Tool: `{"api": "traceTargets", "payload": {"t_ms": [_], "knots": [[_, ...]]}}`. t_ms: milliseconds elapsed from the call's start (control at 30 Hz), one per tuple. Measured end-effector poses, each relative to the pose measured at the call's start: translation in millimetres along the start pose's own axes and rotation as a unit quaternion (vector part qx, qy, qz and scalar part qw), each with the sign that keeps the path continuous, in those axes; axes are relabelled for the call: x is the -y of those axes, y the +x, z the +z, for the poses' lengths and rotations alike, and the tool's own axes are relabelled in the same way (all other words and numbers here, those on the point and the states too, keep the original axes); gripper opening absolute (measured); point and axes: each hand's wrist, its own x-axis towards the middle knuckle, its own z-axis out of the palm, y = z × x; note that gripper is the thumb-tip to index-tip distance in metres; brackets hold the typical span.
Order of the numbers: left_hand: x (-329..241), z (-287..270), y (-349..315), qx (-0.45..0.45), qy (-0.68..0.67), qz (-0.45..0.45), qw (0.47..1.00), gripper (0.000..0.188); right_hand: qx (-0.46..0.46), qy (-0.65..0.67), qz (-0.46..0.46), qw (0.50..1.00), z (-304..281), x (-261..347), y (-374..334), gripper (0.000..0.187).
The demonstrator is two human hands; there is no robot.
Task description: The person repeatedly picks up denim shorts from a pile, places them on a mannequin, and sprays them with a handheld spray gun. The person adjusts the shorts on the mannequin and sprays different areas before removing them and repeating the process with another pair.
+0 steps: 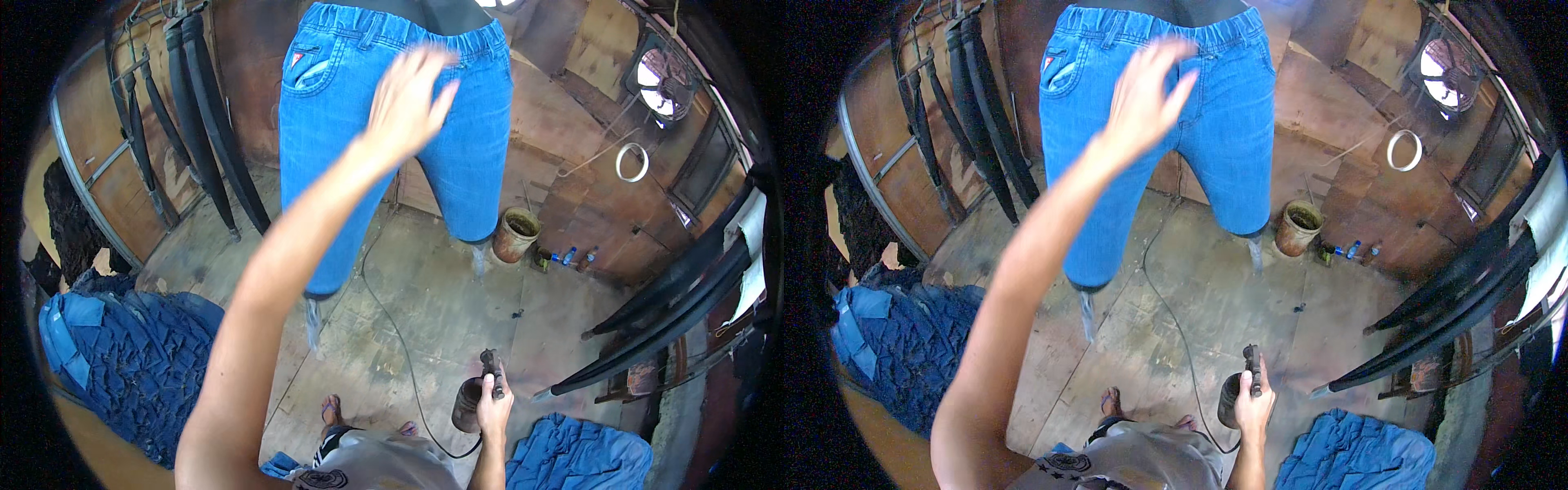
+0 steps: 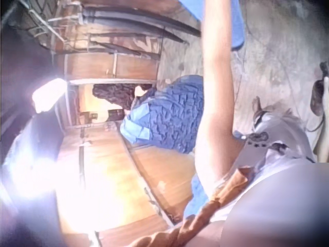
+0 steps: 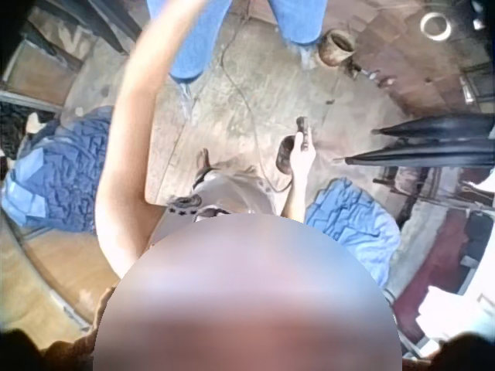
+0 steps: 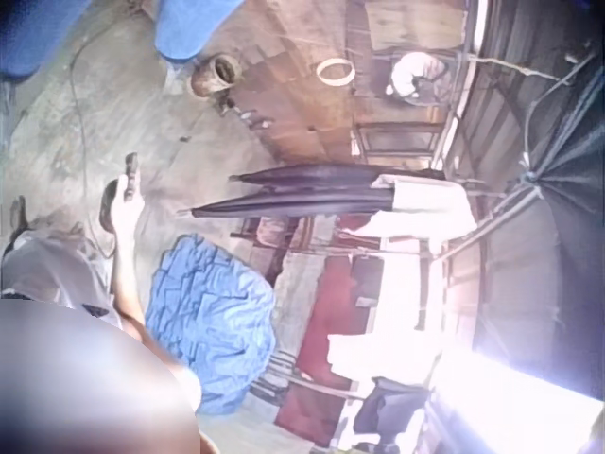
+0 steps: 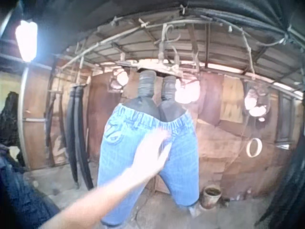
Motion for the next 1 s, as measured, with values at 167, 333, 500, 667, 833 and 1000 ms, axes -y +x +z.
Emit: {"api": "traceTargets", "payload": {"t_ms": [167,333,500,667,833,1000], "knots": [[81.0,23.8,84.3,0.259,0.257,0.068,0.929,0.045,-0.025,0.009,0.028,0.999,34.7,13.3,-20.8,0.051],[131.3,37.7,73.7,0.324,0.235,0.048,0.915,0.053,-0.086,0.038,0.068,0.993,76.5,30.6,-49.8,0.051],[156.1,39.4,60.5,0.303,0.191,0.057,0.932,0.049,-0.095,0.008,0.133,0.987,114.9,43.8,-58.5,0.048],[152.5,30.2,65.8,0.298,0.149,0.083,0.939,0.047,-0.098,-0.019,0.169,0.981,146.2,67.1,-41.5,0.052],[136.4,26.1,76.7,0.305,0.097,0.063,0.945,0.044,-0.128,0.022,0.084,0.988,142.4,130.8,-1.1,0.052],[119.4,20.3,82.3,0.293,0.080,0.044,0.952,0.044,-0.181,0.087,-0.206,0.958,96.7,219.1,23.4,0.055]]}}
